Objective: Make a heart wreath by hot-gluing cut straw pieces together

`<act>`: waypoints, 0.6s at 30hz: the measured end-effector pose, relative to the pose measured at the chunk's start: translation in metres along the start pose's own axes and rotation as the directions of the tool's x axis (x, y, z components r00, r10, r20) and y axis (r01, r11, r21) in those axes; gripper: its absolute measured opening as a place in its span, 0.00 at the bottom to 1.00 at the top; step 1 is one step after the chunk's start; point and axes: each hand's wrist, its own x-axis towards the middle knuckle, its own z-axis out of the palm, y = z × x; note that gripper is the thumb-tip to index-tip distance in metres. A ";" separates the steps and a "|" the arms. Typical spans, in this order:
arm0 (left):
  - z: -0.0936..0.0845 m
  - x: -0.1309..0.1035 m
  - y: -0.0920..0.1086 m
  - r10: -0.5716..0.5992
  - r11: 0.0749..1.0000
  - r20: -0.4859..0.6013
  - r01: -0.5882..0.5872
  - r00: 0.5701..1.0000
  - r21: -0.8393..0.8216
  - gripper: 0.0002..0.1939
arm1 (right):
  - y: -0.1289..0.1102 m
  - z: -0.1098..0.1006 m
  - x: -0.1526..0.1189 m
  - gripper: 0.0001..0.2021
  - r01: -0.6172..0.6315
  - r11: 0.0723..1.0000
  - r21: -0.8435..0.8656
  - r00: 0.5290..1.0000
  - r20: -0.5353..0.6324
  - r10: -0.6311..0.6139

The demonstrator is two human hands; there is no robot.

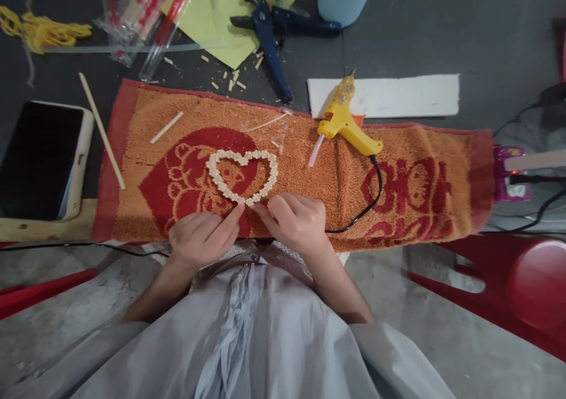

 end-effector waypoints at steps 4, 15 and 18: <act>-0.001 0.001 0.000 0.006 1.000 -0.011 -0.006 1.000 0.012 0.17 | 0.000 0.000 0.000 0.22 -0.002 1.000 -0.001 1.000 0.000 0.002; 0.001 -0.001 0.001 -0.031 0.997 -0.007 0.031 0.999 -0.066 0.20 | 0.000 0.000 0.000 0.21 -0.006 1.000 0.022 1.000 -0.005 0.006; 0.001 -0.002 0.000 -0.036 0.997 -0.005 0.035 0.999 -0.068 0.20 | 0.000 0.000 -0.001 0.21 -0.006 1.000 0.027 1.000 0.000 0.006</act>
